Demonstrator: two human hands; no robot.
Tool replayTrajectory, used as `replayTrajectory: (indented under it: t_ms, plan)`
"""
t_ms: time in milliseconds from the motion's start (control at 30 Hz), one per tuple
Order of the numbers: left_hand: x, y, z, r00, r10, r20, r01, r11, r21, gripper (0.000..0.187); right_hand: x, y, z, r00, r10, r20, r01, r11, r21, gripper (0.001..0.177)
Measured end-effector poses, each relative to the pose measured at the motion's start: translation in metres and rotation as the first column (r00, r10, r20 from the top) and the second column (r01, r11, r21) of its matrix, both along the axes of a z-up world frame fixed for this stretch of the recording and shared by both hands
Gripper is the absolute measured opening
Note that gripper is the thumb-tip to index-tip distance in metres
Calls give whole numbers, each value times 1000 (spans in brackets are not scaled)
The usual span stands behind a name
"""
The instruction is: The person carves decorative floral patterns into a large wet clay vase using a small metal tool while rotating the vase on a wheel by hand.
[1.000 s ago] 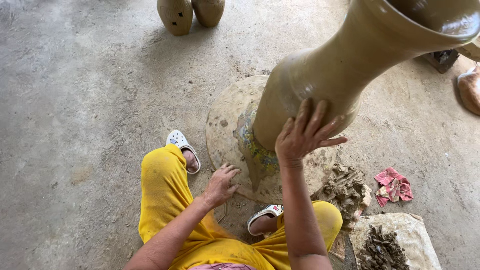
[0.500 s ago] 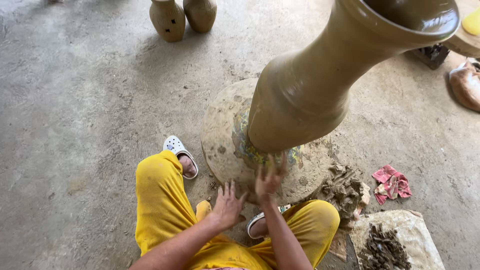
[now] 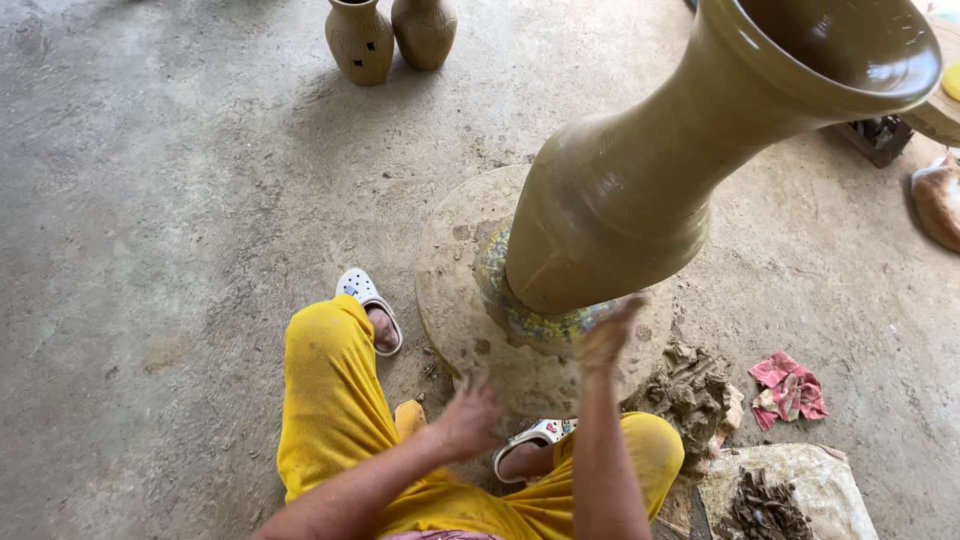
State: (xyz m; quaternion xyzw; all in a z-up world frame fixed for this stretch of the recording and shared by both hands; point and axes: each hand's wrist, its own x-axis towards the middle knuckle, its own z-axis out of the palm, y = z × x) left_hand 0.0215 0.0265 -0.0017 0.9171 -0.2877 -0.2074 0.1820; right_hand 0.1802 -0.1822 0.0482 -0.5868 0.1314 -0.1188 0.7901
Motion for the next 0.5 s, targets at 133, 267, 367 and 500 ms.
replayTrajectory:
  t_ms: [133,267,367,500]
  plan:
    - [46,51,4,938,341,57,-346,932,112,85,36,-61,119,933,-32,358,221,836,-501,96]
    - [62,66,1,920,304,248,-356,913,201,73,56,-50,174,971,181,156,-34,751,-660,98]
    - [40,55,7,933,358,31,-358,923,142,27,49,-34,159,981,96,170,63,668,-742,98]
    - [17,34,12,966,253,58,-257,964,74,23,14,11,103,889,-78,451,456,234,-859,88]
